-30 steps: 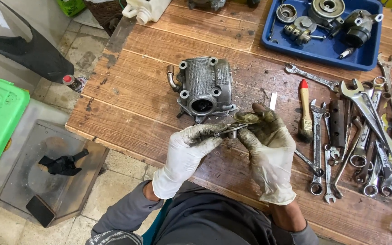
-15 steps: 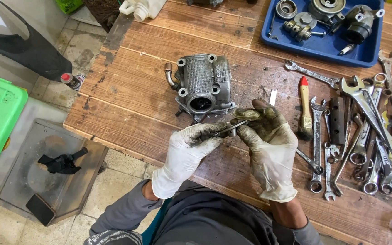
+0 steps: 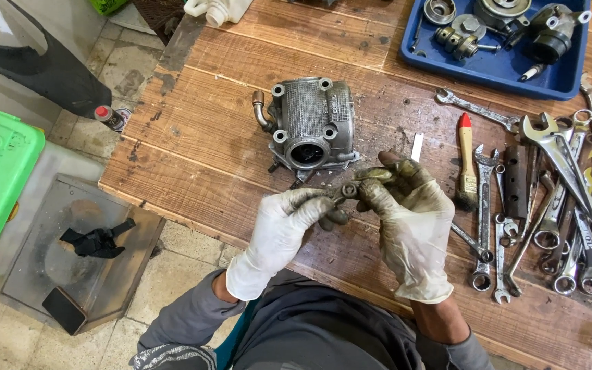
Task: The person uses a wrench to loosen and remove a bolt from a metal engine block. They then insert a small metal pin into a hole in the block and place a small metal ring into the same opening.
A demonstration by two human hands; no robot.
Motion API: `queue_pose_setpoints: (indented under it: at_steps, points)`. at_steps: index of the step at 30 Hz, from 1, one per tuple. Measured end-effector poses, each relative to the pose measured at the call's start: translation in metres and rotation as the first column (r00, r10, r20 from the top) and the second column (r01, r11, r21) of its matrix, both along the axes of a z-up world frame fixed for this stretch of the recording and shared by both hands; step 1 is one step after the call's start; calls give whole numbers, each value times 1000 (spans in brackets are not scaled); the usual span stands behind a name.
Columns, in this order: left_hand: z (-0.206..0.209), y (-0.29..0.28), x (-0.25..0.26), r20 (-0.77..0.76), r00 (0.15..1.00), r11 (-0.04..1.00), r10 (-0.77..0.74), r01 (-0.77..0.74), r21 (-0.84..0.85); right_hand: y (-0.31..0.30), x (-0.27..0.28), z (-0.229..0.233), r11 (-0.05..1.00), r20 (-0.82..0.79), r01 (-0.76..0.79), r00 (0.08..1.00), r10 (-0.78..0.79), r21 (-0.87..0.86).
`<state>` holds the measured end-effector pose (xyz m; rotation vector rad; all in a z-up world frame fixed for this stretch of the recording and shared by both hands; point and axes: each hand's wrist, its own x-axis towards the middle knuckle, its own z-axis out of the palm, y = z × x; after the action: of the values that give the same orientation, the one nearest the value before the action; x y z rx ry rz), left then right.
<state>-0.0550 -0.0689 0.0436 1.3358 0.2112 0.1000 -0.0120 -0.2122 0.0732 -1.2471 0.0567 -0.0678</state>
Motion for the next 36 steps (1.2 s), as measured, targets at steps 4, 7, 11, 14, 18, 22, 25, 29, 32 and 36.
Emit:
queue_pose_setpoints:
  at_steps: [4,7,11,14,18,22,25,29,32,36]
  points:
    - [6,-5,-2,-9,999,984,-32,30,-177,3,0,5,999,-37,34,999,-35,-29]
    - [10,-5,-3,-14,1000,965,-22,17,-261,4,0,5,998,-66,41,997,-44,-46]
    - [0,2,1,-35,999,997,-36,33,-70,4,4,3,993,-74,11,997,-20,-115]
    - [-4,10,2,-67,997,999,-41,40,-10,4,9,11,985,-48,-73,997,66,-155]
    - [2,21,-2,-124,992,999,17,-13,39,19,12,20,960,-60,-175,984,166,-220]
    - [-9,34,-1,-82,978,960,192,-170,224,33,16,17,963,26,-223,973,229,-149]
    - [-18,39,2,1,951,884,309,-287,370,27,18,13,960,53,-191,977,206,-207]
    - [-22,35,7,212,919,682,333,-390,619,13,17,2,964,1,-151,988,155,-220]
    - [-26,29,13,405,855,490,323,-518,701,5,18,-8,965,16,-142,989,149,-219]
    - [-38,28,29,622,747,231,234,-664,711,0,17,-12,969,21,-154,987,161,-191]
